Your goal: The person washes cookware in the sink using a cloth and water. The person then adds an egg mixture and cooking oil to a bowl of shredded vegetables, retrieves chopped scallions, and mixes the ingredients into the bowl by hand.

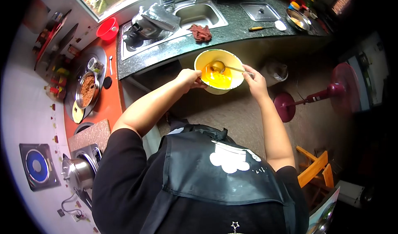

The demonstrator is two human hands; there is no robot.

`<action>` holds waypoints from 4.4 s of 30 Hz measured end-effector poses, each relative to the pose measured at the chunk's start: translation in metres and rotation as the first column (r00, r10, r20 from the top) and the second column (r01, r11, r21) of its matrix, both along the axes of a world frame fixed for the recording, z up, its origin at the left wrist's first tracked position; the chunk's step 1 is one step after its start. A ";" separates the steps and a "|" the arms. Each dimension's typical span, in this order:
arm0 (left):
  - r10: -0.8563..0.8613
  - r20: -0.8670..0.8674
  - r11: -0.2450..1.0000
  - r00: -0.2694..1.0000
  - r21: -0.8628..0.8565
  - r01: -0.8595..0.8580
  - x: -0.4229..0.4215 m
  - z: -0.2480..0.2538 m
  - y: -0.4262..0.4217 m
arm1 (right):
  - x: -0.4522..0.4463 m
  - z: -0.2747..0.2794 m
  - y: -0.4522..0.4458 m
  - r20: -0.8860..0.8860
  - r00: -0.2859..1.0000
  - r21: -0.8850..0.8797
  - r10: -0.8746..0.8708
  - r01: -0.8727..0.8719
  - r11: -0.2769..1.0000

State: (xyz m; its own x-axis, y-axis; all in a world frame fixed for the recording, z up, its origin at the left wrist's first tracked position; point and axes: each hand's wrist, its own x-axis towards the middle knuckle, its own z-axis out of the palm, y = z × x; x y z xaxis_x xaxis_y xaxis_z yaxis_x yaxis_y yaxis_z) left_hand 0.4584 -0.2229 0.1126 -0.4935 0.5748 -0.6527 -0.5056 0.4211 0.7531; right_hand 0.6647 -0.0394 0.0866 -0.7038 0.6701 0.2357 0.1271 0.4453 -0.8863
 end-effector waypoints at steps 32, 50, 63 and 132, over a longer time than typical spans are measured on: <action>0.986 -0.163 0.052 0.015 0.225 -0.973 -0.313 0.082 -0.545 | -0.103 -0.199 -0.144 0.684 0.461 -0.394 0.565 -0.419 0.818; 0.741 -0.505 0.468 0.443 -0.086 -0.880 -0.422 -0.183 -0.964 | -0.116 -0.218 -0.149 0.743 0.443 -0.550 0.501 -0.021 0.835; 0.563 -0.826 0.412 -0.028 0.310 -0.857 -0.420 -0.022 -0.572 | -0.377 -0.187 -0.135 0.983 0.165 0.062 0.083 -0.720 0.691; -0.952 -0.249 0.306 0.178 -0.782 0.544 -0.047 -0.270 -0.112 | 0.227 -0.121 -0.085 0.451 0.873 -0.449 -0.186 0.402 0.798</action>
State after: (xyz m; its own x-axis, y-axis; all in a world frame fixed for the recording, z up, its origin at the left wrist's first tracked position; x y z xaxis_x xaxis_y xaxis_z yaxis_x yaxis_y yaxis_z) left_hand 0.4115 -0.3346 -0.1577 -0.3107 0.6433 -0.6997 0.7566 0.6130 0.2275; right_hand 0.8922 -0.1244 -0.0347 -0.4100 0.8008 -0.4367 0.5354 -0.1763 -0.8260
